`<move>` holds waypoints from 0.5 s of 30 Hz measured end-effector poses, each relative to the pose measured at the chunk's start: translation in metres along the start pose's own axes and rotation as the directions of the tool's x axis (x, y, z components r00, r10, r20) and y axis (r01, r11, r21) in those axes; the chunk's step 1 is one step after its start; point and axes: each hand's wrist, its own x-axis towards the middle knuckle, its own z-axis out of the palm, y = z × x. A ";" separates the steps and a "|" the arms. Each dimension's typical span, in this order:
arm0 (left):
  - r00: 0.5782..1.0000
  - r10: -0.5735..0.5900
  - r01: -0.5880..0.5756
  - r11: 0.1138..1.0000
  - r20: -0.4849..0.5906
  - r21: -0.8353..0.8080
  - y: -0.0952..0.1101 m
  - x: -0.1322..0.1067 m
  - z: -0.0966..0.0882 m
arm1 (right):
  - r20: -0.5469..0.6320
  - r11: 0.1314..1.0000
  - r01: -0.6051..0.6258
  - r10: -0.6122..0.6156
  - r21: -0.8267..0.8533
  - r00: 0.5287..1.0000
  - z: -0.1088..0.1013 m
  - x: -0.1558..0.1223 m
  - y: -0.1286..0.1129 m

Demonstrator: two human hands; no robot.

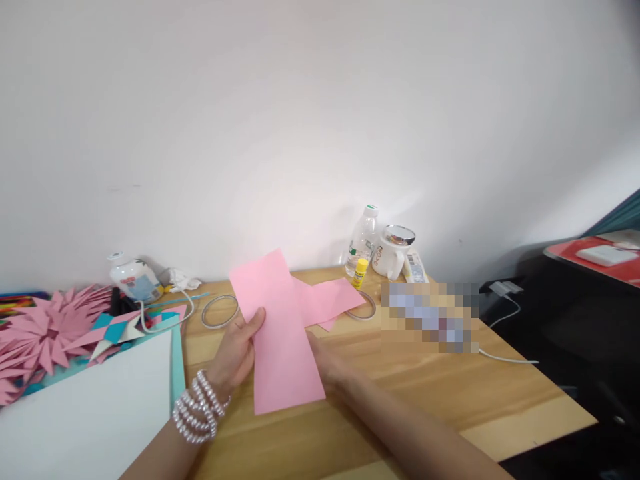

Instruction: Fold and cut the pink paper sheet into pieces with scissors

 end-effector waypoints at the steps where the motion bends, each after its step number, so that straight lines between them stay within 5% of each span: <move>1: 1.000 0.007 -0.007 1.000 -0.002 0.010 0.001 0.000 0.001 | -0.008 1.000 0.006 -0.006 0.007 1.000 0.000 0.000 0.000; 5: 0.979 0.159 -0.160 0.987 -0.125 0.000 0.008 0.006 -0.003 | -0.062 0.997 0.054 -0.051 0.057 0.997 -0.011 0.008 0.001; 8: 0.897 0.282 -0.296 0.955 -0.340 0.010 0.014 0.015 -0.012 | -0.169 0.970 0.135 -0.102 0.202 0.980 -0.027 0.016 0.000; 11: 0.844 0.283 -0.292 0.955 -0.456 0.051 0.015 0.022 -0.020 | -0.279 0.938 0.219 -0.141 0.270 0.950 -0.039 0.021 -0.004; 15: 0.834 0.289 -0.279 0.956 -0.470 0.093 0.015 0.024 -0.023 | -0.397 0.959 0.255 -0.186 0.127 0.899 -0.045 0.022 -0.008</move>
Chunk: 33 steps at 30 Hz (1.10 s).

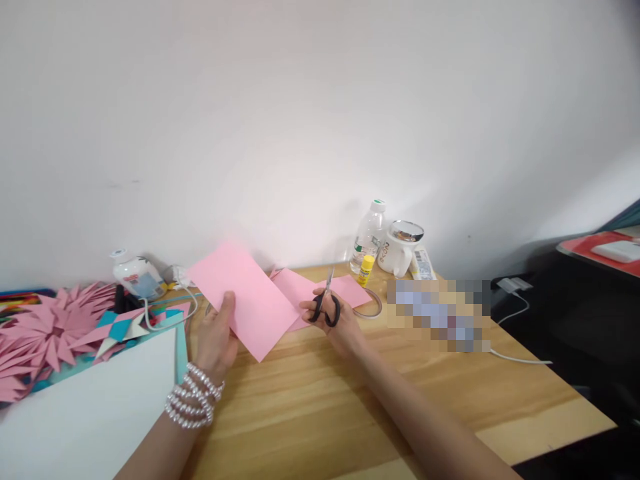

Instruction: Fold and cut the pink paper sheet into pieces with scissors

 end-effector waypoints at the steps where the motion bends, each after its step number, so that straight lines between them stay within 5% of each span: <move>1: 1.000 0.004 -0.004 1.000 -0.003 0.013 0.000 -0.001 0.000 | -0.008 0.999 0.006 -0.007 -0.043 1.000 0.000 0.000 0.000; 14: 0.980 -0.129 0.113 0.987 0.153 0.113 0.000 -0.010 0.000 | 0.137 0.962 0.083 -0.049 -0.260 0.989 0.007 -0.008 0.003; 19: 0.976 -0.106 0.075 0.983 0.189 0.165 0.002 -0.015 0.003 | 0.206 0.950 0.016 0.052 -0.313 0.977 0.009 -0.011 0.003; 26: 0.936 -0.006 -0.158 0.886 0.353 0.436 -0.004 -0.017 -0.001 | 0.084 0.955 0.086 -0.065 -0.284 0.994 0.011 -0.011 -0.001; 33: 0.915 0.157 -0.344 0.783 0.371 0.518 -0.003 -0.021 -0.005 | 0.017 0.934 0.177 -0.181 -0.311 0.983 0.009 -0.009 0.001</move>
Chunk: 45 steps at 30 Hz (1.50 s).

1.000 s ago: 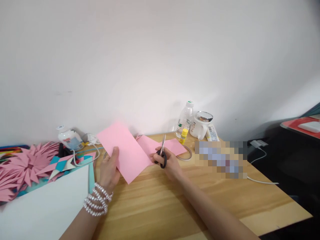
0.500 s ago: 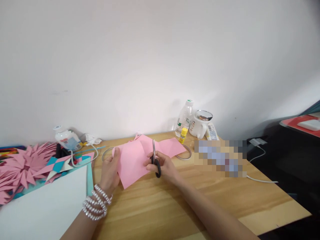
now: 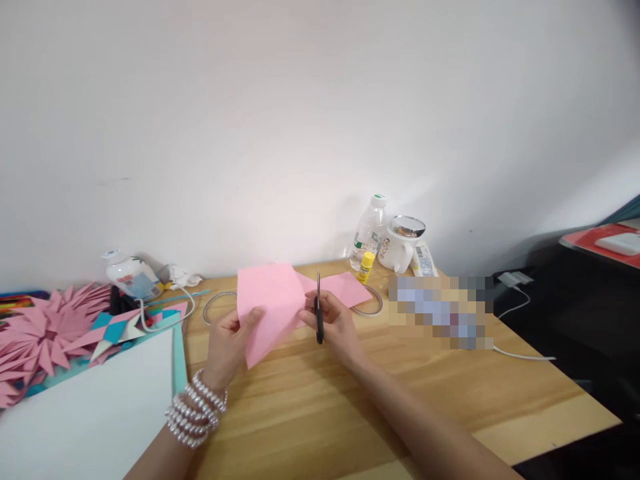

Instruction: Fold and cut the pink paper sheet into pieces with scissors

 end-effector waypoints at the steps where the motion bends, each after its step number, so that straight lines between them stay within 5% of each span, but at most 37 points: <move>1: 1.000 0.007 -0.007 1.000 -0.004 0.029 0.001 0.000 -0.001 | -0.002 1.000 -0.007 0.007 -0.010 1.000 -0.001 0.000 0.001; 6: 0.999 0.044 -0.047 0.985 0.026 0.167 0.005 0.002 -0.003 | 0.018 0.999 0.004 -0.004 -0.045 1.000 -0.004 -0.001 0.001; 15: 0.995 0.080 -0.084 0.995 0.060 0.062 0.003 0.001 -0.003 | -0.035 0.970 0.191 -0.198 -0.150 0.980 -0.004 -0.002 -0.004; 24: 0.987 0.152 -0.155 0.986 0.062 0.062 0.019 -0.003 -0.001 | -0.176 0.967 0.130 -0.170 -0.219 0.970 -0.002 -0.008 -0.005; 33: 0.942 -0.087 0.114 0.991 0.324 -0.065 0.019 -0.008 0.007 | -0.122 0.817 0.466 -0.530 -0.340 0.839 -0.002 -0.009 -0.002; 39: 0.954 -0.036 0.048 0.998 0.298 -0.033 0.011 -0.006 0.008 | -0.076 0.855 0.440 -0.475 -0.276 0.876 0.001 -0.014 -0.003; 45: 0.987 -0.062 0.126 0.870 0.147 -0.477 0.014 -0.006 0.011 | -0.119 0.935 0.267 -0.300 -0.232 0.946 0.002 -0.008 0.004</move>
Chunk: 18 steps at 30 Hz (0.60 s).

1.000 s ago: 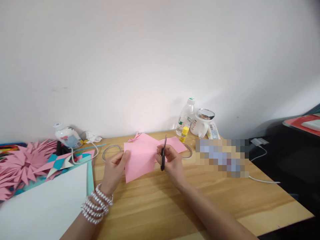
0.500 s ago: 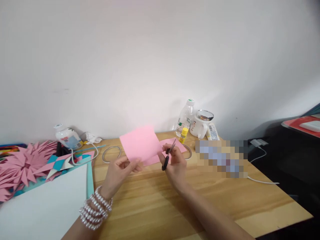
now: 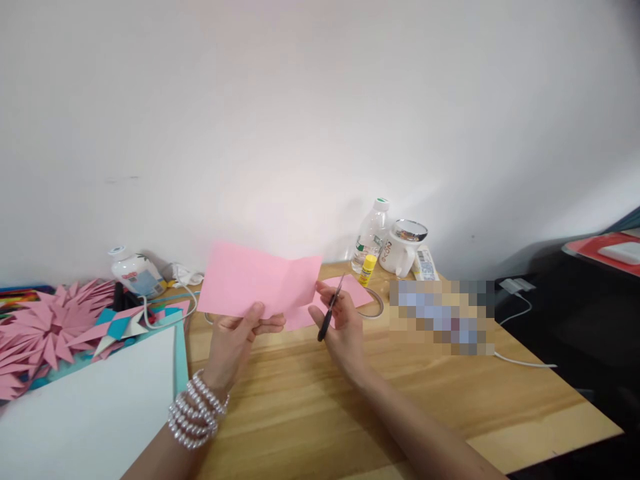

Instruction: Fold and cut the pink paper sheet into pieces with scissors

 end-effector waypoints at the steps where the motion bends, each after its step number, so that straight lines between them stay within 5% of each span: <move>1: 1.000 -0.008 0.008 0.999 0.003 -0.042 0.001 -0.001 0.001 | 0.033 0.997 -0.063 0.062 0.038 0.998 0.001 0.001 0.001; 5: 1.000 -0.027 0.027 0.997 0.001 -0.073 0.001 -0.004 0.006 | 0.057 0.943 -0.263 0.257 0.204 0.965 0.004 0.001 0.002; 11: 1.000 -0.022 0.023 0.999 0.019 -0.045 -0.005 -0.005 0.004 | 0.040 0.843 -0.374 0.390 0.387 0.920 0.002 0.004 0.008; 18: 0.999 -0.023 0.026 0.996 -0.046 0.086 -0.008 -0.002 0.001 | -0.127 0.915 -0.318 0.356 0.249 0.926 -0.003 0.009 -0.002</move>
